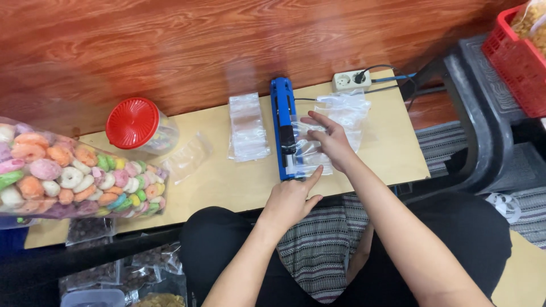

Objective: Sealing small plastic bags using a manual heat sealer

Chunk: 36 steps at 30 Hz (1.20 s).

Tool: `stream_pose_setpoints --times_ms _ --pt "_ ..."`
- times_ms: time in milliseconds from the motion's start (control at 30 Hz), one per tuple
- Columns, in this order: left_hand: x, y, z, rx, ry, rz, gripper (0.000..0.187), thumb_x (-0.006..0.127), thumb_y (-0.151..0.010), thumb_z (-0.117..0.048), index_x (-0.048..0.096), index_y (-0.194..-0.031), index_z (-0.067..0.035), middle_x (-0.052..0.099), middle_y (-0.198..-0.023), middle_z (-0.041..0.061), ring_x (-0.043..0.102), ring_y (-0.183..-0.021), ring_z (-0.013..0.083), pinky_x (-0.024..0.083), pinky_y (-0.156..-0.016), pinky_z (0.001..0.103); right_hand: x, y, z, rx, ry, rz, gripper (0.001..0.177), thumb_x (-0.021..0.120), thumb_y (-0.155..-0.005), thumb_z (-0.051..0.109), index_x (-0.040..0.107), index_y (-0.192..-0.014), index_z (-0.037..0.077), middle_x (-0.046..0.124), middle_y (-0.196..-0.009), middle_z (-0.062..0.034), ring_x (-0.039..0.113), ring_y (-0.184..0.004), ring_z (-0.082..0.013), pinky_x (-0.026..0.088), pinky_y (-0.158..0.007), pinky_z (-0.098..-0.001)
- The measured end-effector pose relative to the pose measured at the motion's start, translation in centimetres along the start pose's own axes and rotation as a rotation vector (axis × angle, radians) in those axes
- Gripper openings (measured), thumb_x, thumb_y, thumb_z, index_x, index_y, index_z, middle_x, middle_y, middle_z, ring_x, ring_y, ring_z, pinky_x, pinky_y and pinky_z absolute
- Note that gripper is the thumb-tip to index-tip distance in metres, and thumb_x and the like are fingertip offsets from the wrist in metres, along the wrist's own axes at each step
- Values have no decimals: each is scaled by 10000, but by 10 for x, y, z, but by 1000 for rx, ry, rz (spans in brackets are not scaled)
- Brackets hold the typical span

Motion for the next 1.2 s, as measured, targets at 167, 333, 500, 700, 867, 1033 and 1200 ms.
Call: stream_pose_setpoints --times_ms 167,333,500,700,867,1033,1200 --pt "-10 4 0 -17 139 6 482 645 -916 -302 590 -1373 -157 782 -804 88 748 -788 388 607 -734 512 -7 -16 -33 -91 134 3 662 714 -831 59 538 -1469 66 707 -1307 -70 735 -913 -163 575 -629 -210" --pt "-16 11 23 -44 602 -176 100 749 -763 -204 748 -799 -110 702 -599 53 563 -450 212 485 -472 345 -3 -12 -31 -135 152 44 737 731 -819 37 471 -1508 43 679 -1316 -137 756 -773 -190 569 -522 -225" --pt "-24 11 52 -69 961 -893 94 671 -925 -35 732 -871 -82 622 -572 39 596 -499 118 513 -479 219 -1 -10 -30 -223 371 -21 753 836 -759 180 572 -1462 116 734 -1242 -52 635 -1248 -219 461 -1108 -375" --pt "-45 15 22 -73 903 -896 274 703 -962 -90 716 -1233 -54 685 -1207 114 674 -782 123 528 -527 180 -4 -12 -31 -215 324 -3 761 838 -755 139 571 -1467 126 721 -1251 -24 712 -912 -134 554 -792 -265" --pt "-42 12 16 -42 872 -848 298 724 -955 -96 713 -1252 -66 695 -1246 95 692 -735 121 526 -502 169 -4 -13 -30 -232 335 -6 741 840 -754 156 592 -1452 161 729 -1236 -13 700 -947 -127 546 -808 -259" --pt "-46 12 12 -49 851 -836 296 745 -938 -122 721 -1229 -77 689 -1240 90 691 -729 128 523 -488 177 -6 -14 -29 -259 374 9 746 842 -747 183 597 -1451 174 726 -1263 -36 661 -1197 -226 497 -1027 -382" --pt "-45 10 12 -46 806 -862 260 726 -951 -99 729 -1211 -84 691 -1221 70 710 -722 129 522 -474 176 -5 -15 -32 -252 396 -7 741 841 -749 209 595 -1448 182 727 -1263 -19 617 -1276 -214 436 -1113 -393"
Point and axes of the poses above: each hand's wrist, its own y-axis away from the middle knuckle, its own x-axis out of the palm, z = x × y, the point moved 1 cm from there along -y, towards the middle knuckle
